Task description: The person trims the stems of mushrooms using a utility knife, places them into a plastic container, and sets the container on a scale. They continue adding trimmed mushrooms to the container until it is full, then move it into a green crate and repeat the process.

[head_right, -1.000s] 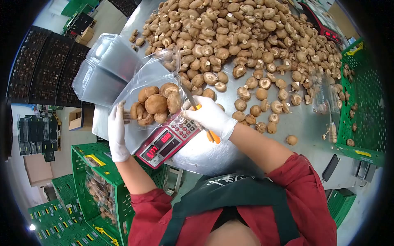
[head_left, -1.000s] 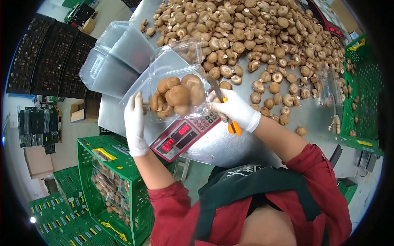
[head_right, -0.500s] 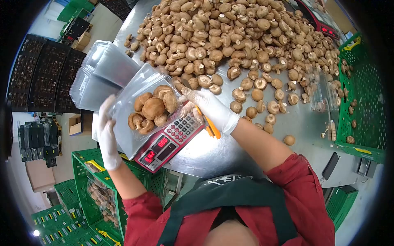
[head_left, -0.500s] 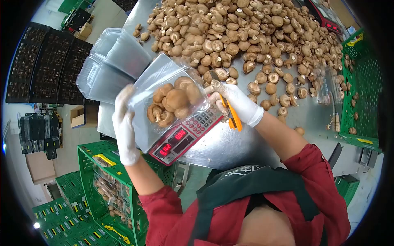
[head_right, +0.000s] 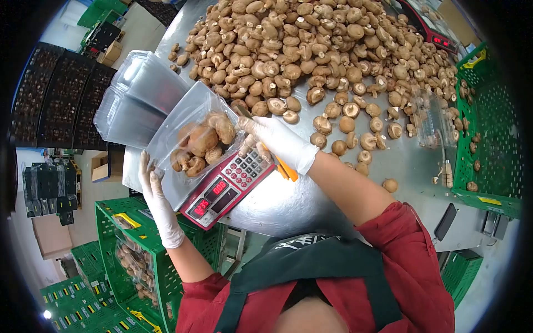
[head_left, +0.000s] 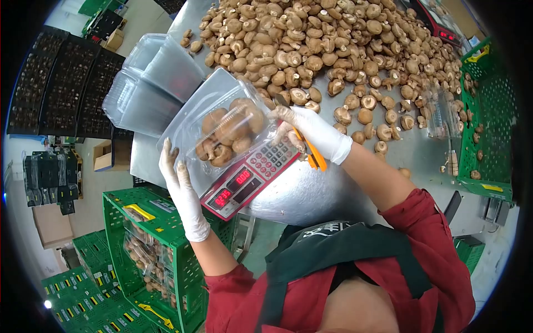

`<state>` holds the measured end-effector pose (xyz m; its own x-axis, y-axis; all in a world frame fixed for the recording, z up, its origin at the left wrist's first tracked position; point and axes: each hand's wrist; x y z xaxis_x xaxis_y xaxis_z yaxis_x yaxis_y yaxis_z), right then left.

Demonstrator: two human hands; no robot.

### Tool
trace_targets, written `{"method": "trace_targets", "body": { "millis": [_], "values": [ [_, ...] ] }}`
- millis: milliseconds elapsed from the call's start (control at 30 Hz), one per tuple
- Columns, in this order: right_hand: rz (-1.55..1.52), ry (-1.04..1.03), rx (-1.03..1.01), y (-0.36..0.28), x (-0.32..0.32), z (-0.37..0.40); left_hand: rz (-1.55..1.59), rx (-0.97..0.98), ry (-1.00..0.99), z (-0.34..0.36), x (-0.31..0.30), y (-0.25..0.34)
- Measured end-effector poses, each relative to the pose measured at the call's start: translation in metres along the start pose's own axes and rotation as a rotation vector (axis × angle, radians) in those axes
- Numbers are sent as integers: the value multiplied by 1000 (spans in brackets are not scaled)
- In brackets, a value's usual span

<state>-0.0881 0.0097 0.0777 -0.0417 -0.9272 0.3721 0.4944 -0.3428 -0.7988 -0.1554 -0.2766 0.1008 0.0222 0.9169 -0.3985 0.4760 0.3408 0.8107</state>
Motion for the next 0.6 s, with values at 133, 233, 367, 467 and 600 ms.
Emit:
{"method": "trace_targets", "body": {
  "millis": [133,233,367,467,600],
  "values": [
    [-64,-38,-12,-2,1,1,19,-16,-170,-6,-3,5],
    [97,30,-43,3,-1,-5,-14,-96,-211,4,-1,1],
    [216,140,-54,4,4,-10,177,-320,-214,3,-1,-6],
    [299,235,-52,6,7,-23,348,-367,-114,-4,11,-8],
    [345,286,-136,5,7,-32,586,-342,8,1,20,-19]
  ]
}}
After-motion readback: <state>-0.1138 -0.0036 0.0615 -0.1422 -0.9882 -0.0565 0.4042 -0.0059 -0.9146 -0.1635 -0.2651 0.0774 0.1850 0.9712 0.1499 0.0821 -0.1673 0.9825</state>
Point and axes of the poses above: each hand's wrist, its own z-axis away from the middle knuckle, its own x-axis out of the palm, y = z × x, and after that the axes turned 12 degrees about x, right-handed
